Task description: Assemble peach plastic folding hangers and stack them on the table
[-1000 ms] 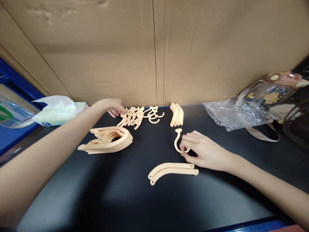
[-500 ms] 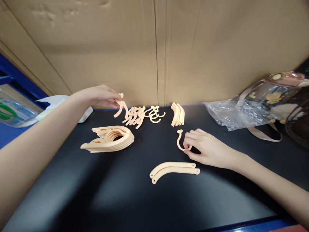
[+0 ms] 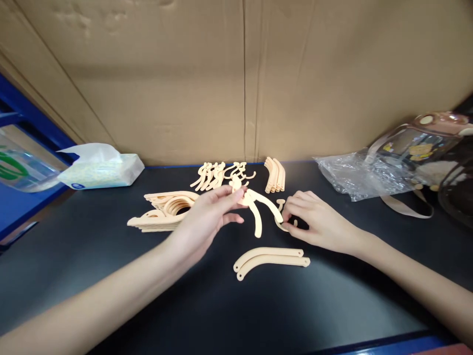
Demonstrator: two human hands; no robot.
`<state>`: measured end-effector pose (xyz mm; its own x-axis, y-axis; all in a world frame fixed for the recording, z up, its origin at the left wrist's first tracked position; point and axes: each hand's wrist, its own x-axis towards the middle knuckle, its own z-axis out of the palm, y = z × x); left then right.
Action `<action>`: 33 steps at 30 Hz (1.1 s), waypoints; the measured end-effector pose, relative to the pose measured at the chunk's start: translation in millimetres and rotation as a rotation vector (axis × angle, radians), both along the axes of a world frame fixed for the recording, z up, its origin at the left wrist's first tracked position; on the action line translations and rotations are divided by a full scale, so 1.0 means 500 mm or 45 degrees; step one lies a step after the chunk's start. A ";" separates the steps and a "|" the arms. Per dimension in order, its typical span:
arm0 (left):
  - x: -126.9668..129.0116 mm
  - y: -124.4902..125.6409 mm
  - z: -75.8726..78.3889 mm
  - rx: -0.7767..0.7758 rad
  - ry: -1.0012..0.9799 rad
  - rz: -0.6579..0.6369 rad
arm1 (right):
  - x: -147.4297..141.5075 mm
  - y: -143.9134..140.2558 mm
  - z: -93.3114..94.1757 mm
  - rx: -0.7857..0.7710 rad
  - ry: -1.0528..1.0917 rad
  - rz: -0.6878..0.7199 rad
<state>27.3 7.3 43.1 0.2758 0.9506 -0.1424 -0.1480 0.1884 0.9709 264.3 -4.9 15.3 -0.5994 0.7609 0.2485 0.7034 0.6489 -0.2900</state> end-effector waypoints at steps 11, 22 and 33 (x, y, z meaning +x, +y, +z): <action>0.022 -0.005 -0.059 -0.049 -0.075 0.097 | -0.098 -0.014 0.002 0.152 0.167 -0.256; 0.019 -0.007 -0.074 0.039 0.062 0.045 | -0.094 -0.007 -0.017 0.421 -0.010 -0.118; 0.002 0.011 -0.104 0.369 0.326 -0.078 | -0.074 0.007 -0.024 0.260 0.129 -0.166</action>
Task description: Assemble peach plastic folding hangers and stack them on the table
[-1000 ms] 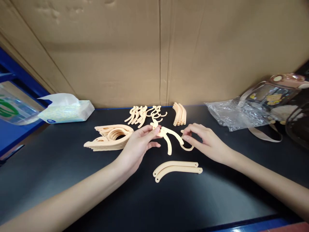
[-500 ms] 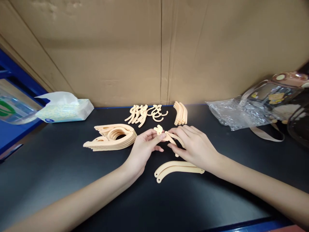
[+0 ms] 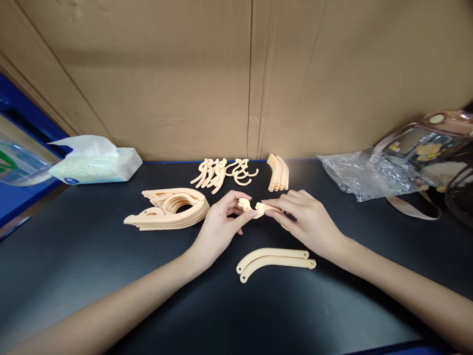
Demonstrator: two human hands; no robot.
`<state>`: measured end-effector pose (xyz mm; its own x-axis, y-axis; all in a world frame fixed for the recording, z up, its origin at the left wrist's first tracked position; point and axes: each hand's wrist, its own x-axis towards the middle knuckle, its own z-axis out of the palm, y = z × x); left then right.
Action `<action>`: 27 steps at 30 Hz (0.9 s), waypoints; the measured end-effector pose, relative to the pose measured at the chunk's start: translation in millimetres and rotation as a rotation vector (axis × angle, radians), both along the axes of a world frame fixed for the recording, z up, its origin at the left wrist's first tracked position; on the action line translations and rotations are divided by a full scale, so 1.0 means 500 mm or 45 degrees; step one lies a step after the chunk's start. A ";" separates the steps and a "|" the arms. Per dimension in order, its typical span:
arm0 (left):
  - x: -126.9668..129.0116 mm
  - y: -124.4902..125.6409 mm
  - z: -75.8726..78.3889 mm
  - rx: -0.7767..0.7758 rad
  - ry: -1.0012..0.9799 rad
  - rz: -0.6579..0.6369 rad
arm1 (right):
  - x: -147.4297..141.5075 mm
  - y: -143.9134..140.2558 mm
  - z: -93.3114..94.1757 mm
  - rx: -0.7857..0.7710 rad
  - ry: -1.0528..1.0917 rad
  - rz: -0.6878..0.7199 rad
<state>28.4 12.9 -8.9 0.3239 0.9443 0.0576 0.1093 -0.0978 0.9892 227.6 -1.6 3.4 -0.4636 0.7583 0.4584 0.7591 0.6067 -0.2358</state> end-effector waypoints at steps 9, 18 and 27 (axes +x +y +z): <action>-0.021 0.000 0.016 0.508 0.598 -0.024 | 0.006 0.009 -0.003 -0.145 0.070 0.015; -0.043 -0.027 0.019 1.008 1.378 -0.058 | -0.009 0.024 -0.008 -0.322 0.308 0.019; -0.051 -0.021 0.009 1.217 1.483 0.001 | -0.018 0.041 -0.024 -0.260 0.191 0.027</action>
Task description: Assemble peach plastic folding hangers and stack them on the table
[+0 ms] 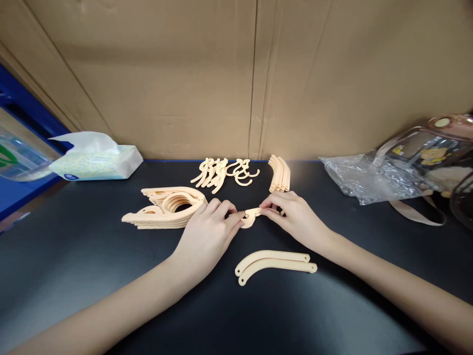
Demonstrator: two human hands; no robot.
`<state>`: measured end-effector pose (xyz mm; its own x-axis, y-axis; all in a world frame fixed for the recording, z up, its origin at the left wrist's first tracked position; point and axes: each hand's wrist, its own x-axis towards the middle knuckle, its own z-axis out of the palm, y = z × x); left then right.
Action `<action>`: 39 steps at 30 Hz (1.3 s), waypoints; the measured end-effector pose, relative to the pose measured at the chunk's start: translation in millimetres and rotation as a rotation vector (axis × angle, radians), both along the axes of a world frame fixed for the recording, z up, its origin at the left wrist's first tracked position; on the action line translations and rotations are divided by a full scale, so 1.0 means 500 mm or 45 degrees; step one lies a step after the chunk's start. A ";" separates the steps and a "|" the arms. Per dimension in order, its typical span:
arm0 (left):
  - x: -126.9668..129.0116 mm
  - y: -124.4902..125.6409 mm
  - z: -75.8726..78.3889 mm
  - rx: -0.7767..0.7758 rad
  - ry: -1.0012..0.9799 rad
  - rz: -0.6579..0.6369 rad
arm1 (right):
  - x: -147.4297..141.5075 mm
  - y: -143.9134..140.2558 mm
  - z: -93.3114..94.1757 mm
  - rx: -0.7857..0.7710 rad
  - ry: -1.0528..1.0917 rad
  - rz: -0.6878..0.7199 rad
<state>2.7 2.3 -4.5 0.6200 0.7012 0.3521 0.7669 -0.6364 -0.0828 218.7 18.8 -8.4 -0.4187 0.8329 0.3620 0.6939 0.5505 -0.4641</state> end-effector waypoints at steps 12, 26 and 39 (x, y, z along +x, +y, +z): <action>0.002 -0.009 0.008 0.069 0.049 -0.021 | 0.003 -0.003 -0.002 0.078 -0.131 0.043; 0.004 -0.013 0.014 0.164 0.035 -0.111 | 0.093 0.000 0.057 0.344 -0.647 0.144; 0.001 -0.001 0.002 0.175 0.059 -0.119 | 0.081 -0.008 0.049 0.545 -1.111 0.159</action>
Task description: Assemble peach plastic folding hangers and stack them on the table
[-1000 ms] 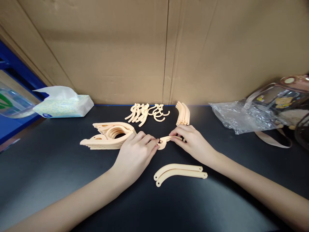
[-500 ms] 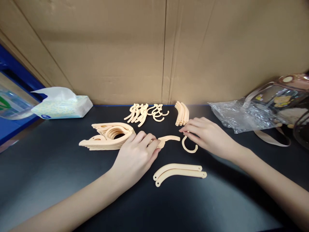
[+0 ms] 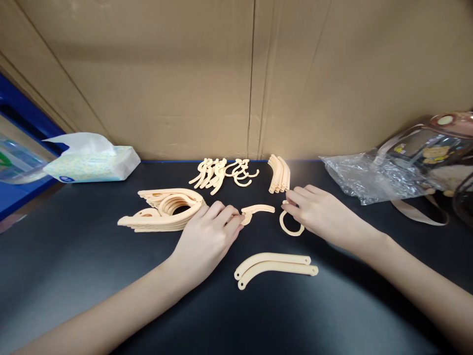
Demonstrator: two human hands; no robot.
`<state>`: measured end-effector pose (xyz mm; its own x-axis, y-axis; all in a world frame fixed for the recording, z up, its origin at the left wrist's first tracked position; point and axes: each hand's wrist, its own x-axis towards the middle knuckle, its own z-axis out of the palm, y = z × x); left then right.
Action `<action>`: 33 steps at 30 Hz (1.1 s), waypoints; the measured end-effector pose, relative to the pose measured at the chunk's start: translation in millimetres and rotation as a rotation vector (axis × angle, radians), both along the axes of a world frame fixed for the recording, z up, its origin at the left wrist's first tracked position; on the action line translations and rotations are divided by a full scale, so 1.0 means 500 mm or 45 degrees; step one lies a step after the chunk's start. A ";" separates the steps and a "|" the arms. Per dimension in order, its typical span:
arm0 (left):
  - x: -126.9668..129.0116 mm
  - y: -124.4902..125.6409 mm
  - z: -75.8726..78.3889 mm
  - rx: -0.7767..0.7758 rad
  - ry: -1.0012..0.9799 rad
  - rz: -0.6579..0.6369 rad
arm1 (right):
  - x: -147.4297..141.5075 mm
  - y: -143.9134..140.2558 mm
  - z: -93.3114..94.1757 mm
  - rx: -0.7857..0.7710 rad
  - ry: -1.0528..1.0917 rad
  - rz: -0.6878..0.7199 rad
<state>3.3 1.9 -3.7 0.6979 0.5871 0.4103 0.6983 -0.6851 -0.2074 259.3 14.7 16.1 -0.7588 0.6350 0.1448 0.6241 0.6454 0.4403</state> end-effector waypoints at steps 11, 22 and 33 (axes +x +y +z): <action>-0.002 -0.019 0.033 -0.040 -0.153 -0.422 | -0.009 -0.005 -0.008 -0.427 0.780 0.021; 0.009 -0.040 0.024 -0.291 0.046 -0.665 | -0.053 -0.021 -0.038 -1.499 1.727 -0.170; 0.014 -0.046 0.030 -0.368 0.114 -0.589 | -0.052 -0.013 -0.049 -1.547 1.649 -0.159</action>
<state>10.2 -21.1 11.4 0.9345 0.2910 0.2048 0.2993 -0.9541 -0.0099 233.5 8.4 -8.4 -0.4954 0.8686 0.0038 0.2173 0.1282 -0.9677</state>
